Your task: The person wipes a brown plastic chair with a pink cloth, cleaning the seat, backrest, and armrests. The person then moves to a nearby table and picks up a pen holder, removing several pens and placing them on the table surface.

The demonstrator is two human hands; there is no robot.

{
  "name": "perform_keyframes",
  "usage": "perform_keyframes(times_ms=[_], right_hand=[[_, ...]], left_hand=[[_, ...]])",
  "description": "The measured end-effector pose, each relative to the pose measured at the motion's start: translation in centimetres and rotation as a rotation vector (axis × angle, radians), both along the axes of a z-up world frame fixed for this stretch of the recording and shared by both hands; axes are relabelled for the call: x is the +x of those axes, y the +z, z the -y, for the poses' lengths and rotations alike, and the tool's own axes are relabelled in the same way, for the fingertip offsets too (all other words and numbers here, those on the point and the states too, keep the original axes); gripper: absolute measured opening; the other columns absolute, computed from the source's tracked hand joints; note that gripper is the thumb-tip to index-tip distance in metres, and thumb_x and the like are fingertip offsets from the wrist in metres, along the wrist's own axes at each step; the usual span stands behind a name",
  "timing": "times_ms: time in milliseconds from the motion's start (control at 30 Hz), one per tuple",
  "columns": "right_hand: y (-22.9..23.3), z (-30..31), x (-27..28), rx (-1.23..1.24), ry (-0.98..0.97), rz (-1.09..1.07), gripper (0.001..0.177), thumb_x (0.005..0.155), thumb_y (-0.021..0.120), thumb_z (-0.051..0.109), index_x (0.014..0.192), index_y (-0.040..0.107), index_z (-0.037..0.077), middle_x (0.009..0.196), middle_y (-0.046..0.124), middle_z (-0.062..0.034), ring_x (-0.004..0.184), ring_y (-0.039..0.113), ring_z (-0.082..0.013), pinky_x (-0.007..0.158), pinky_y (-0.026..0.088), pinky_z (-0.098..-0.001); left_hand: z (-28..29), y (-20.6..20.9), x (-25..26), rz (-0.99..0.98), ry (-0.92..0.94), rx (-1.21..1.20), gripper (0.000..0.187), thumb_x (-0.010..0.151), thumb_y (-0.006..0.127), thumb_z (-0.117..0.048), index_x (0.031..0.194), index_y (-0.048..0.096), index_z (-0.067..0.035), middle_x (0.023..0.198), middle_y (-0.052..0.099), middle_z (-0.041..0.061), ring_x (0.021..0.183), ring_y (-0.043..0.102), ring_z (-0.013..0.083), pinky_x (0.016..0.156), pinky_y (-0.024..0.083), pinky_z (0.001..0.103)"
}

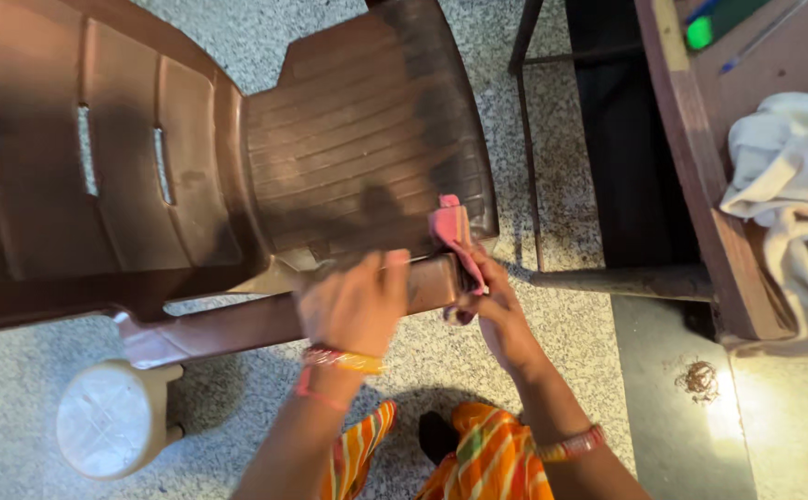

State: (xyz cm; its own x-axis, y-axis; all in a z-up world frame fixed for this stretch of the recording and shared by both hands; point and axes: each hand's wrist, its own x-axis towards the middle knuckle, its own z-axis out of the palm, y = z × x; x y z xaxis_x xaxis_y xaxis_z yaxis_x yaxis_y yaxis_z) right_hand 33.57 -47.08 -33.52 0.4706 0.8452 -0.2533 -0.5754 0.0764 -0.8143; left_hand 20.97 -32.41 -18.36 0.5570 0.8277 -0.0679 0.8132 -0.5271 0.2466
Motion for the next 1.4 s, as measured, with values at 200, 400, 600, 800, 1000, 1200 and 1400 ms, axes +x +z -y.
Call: perform_keyframes(times_ms=[200,400,600,800,1000,1200,1400], right_hand=[[2.9,-1.4,-2.3,-0.061,-0.220,0.020,0.022,0.106,0.056,0.022,0.122,0.063,0.008,0.077,0.064,-0.0013,0.053,0.057,-0.0089,0.043,0.041,-0.0224],[-6.0,-3.3,-2.0,-0.110,-0.336,-0.114,0.016,0.108,0.056,0.026,0.117,0.058,0.012,0.070,0.059,0.0029,0.046,0.047,-0.0014,0.035,0.033,-0.0181],[-12.1,-4.3,-1.5,0.013,-0.445,-0.131,0.024,0.099,0.059,0.007,0.122,0.055,0.013,0.115,0.068,-0.0031,0.102,0.068,-0.0105,0.087,0.059,-0.0256],[-21.1,-3.7,-1.2,0.018,-0.427,-0.250,0.027,0.097,0.058,0.004,0.122,0.055,0.014,0.105,0.067,-0.0020,0.089,0.065,-0.0117,0.073,0.056,-0.0280],[-33.8,-3.0,0.7,-0.368,-0.277,0.096,0.009,0.102,0.061,0.008,0.110,0.061,0.010,0.091,0.064,-0.0037,0.076,0.058,-0.0135,0.061,0.047,-0.0324],[-46.7,-0.4,4.9,-0.627,-0.094,0.429,0.012,0.101,0.056,0.019,0.103,0.064,0.010,0.084,0.063,-0.0064,0.070,0.058,-0.0170,0.058,0.046,-0.0340],[-51.5,-1.0,4.4,-0.683,-0.090,0.205,0.031,0.106,0.059,0.025,0.093,0.061,-0.002,0.076,0.058,-0.0134,0.059,0.053,-0.0228,0.048,0.038,-0.0360]], left_hand=[[0.9,2.8,6.2,-0.018,-0.081,-0.215,0.040,0.088,0.058,-0.049,0.081,0.078,-0.015,0.073,0.073,0.016,0.073,0.072,0.0372,0.069,0.055,0.050],[0.9,2.7,6.9,-0.048,-0.128,-0.171,0.033,0.085,0.059,-0.037,0.074,0.076,-0.011,0.076,0.073,0.019,0.073,0.071,0.0395,0.070,0.055,0.053],[1.1,3.9,7.0,-0.113,-0.092,-0.240,0.035,0.087,0.059,-0.039,0.073,0.074,-0.011,0.075,0.072,0.020,0.075,0.071,0.0393,0.073,0.054,0.053],[2.0,3.8,6.6,0.003,-0.068,-0.126,0.033,0.086,0.062,-0.040,0.072,0.073,-0.013,0.067,0.069,0.018,0.067,0.067,0.0408,0.066,0.051,0.056],[3.3,2.3,5.3,0.241,-0.155,0.133,0.030,0.091,0.066,-0.039,0.075,0.071,-0.014,0.061,0.065,0.010,0.057,0.064,0.0330,0.059,0.049,0.053],[3.1,0.3,5.5,0.388,-0.208,0.301,0.026,0.090,0.067,-0.035,0.075,0.071,-0.013,0.061,0.064,0.010,0.056,0.063,0.0315,0.058,0.049,0.052],[1.9,-1.2,5.8,0.396,-0.195,0.436,0.023,0.088,0.068,-0.031,0.076,0.070,-0.012,0.061,0.063,0.010,0.055,0.062,0.0300,0.057,0.049,0.050]])
